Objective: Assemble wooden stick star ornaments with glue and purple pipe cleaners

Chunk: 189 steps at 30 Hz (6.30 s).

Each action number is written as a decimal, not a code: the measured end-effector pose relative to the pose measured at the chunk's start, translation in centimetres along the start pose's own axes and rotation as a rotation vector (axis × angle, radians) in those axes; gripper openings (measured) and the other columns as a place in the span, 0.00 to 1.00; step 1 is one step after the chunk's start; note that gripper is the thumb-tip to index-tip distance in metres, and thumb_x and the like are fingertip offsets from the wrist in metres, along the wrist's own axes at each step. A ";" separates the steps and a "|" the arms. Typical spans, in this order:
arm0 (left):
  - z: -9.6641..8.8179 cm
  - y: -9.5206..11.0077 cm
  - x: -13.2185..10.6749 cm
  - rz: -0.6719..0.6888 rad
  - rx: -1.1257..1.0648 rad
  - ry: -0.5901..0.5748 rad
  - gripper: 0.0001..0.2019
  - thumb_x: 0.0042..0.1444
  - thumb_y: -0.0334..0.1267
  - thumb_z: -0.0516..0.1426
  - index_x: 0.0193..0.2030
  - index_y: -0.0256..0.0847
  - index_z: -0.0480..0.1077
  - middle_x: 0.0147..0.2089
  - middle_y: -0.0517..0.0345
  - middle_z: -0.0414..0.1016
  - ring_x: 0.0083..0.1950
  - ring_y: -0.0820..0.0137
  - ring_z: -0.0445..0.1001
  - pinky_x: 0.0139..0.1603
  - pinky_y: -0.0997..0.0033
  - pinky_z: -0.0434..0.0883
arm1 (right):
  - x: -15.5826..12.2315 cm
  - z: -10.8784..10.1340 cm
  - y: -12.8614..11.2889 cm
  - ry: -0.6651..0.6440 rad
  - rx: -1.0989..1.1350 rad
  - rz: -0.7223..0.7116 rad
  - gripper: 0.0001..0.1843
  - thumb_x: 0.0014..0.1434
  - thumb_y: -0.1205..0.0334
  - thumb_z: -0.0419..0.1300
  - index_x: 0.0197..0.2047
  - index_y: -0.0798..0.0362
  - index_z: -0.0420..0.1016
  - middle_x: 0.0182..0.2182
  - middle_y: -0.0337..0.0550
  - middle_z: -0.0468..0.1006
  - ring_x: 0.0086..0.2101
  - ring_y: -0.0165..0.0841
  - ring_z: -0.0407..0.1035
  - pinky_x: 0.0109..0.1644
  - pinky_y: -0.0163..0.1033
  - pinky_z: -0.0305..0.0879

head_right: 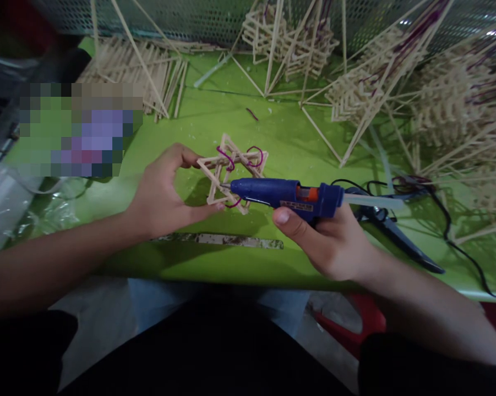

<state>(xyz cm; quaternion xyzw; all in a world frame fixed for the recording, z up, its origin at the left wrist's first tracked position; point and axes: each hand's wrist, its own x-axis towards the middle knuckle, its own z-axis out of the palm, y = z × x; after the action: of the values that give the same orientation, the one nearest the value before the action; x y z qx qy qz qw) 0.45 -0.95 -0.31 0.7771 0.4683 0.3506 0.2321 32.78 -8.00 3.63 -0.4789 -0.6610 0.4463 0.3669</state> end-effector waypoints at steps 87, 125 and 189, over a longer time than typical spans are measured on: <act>0.3 -1.2 0.3 -0.004 -0.041 0.119 0.40 0.50 0.76 0.81 0.52 0.53 0.72 0.55 0.55 0.87 0.55 0.52 0.87 0.55 0.43 0.86 | -0.7 -0.6 1.4 0.020 0.058 -0.032 0.16 0.83 0.44 0.74 0.45 0.44 0.85 0.33 0.35 0.80 0.33 0.34 0.73 0.42 0.43 0.73; -0.2 0.0 0.1 0.054 0.061 0.016 0.29 0.52 0.52 0.78 0.53 0.52 0.69 0.57 0.55 0.84 0.58 0.50 0.86 0.61 0.38 0.88 | -0.7 -0.3 0.3 0.027 0.025 0.002 0.26 0.81 0.37 0.74 0.37 0.44 0.81 0.30 0.38 0.78 0.30 0.37 0.70 0.34 0.45 0.66; -0.2 -1.0 0.8 0.107 0.029 0.139 0.36 0.49 0.68 0.81 0.49 0.53 0.68 0.52 0.54 0.83 0.53 0.54 0.82 0.53 0.39 0.84 | -0.3 -0.5 0.0 0.021 0.003 -0.005 0.24 0.82 0.40 0.75 0.38 0.46 0.83 0.30 0.37 0.79 0.31 0.33 0.72 0.36 0.43 0.66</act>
<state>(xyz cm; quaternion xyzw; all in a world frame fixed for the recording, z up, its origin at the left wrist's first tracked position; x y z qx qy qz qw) -0.03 0.27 -0.64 0.7780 0.4462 0.4088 0.1687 33.29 -8.17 3.80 -0.4812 -0.6578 0.4412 0.3757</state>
